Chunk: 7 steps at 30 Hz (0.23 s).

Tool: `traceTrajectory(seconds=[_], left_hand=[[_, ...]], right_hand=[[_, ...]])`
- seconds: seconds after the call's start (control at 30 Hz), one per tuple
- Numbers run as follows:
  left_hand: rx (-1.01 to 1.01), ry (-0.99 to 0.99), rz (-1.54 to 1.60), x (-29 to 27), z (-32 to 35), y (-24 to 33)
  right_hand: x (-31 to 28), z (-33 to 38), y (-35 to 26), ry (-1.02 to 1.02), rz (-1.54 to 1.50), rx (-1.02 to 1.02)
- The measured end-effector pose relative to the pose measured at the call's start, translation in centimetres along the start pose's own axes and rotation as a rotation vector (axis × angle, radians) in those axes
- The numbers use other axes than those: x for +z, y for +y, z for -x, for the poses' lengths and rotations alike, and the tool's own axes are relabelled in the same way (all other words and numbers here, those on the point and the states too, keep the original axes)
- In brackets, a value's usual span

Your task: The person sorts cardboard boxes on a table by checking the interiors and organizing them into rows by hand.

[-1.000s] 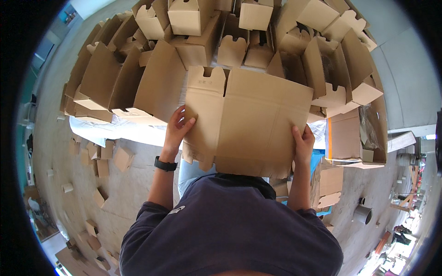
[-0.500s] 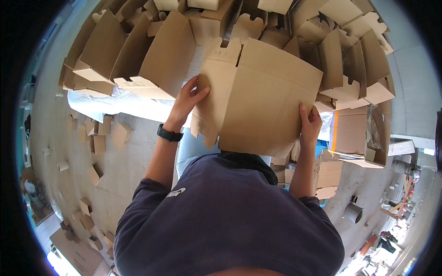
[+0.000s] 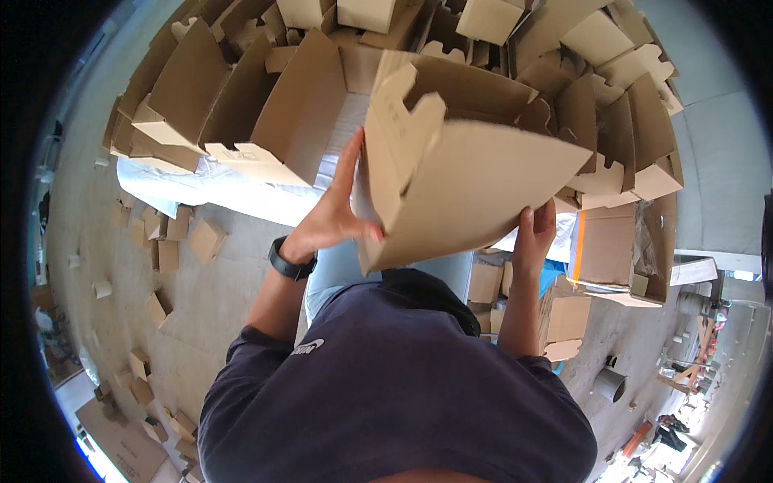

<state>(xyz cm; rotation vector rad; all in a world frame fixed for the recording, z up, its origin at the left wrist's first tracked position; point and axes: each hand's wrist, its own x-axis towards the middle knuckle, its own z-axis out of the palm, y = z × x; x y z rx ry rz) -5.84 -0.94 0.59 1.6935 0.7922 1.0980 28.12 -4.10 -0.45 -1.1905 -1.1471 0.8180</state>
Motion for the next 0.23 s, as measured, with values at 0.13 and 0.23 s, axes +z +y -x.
traceTrajectory(seconds=[0.13,0.23], left_hand=[[0.031,-0.2,-0.062,-0.1,-0.1,1.8],[0.012,-0.218,-0.04,0.5,1.0,0.2]], right_hand=[[1.4,0.1,1.3,-0.068,-0.242,-0.1],[1.7,-0.5,2.9,-0.116,-0.353,0.009]])
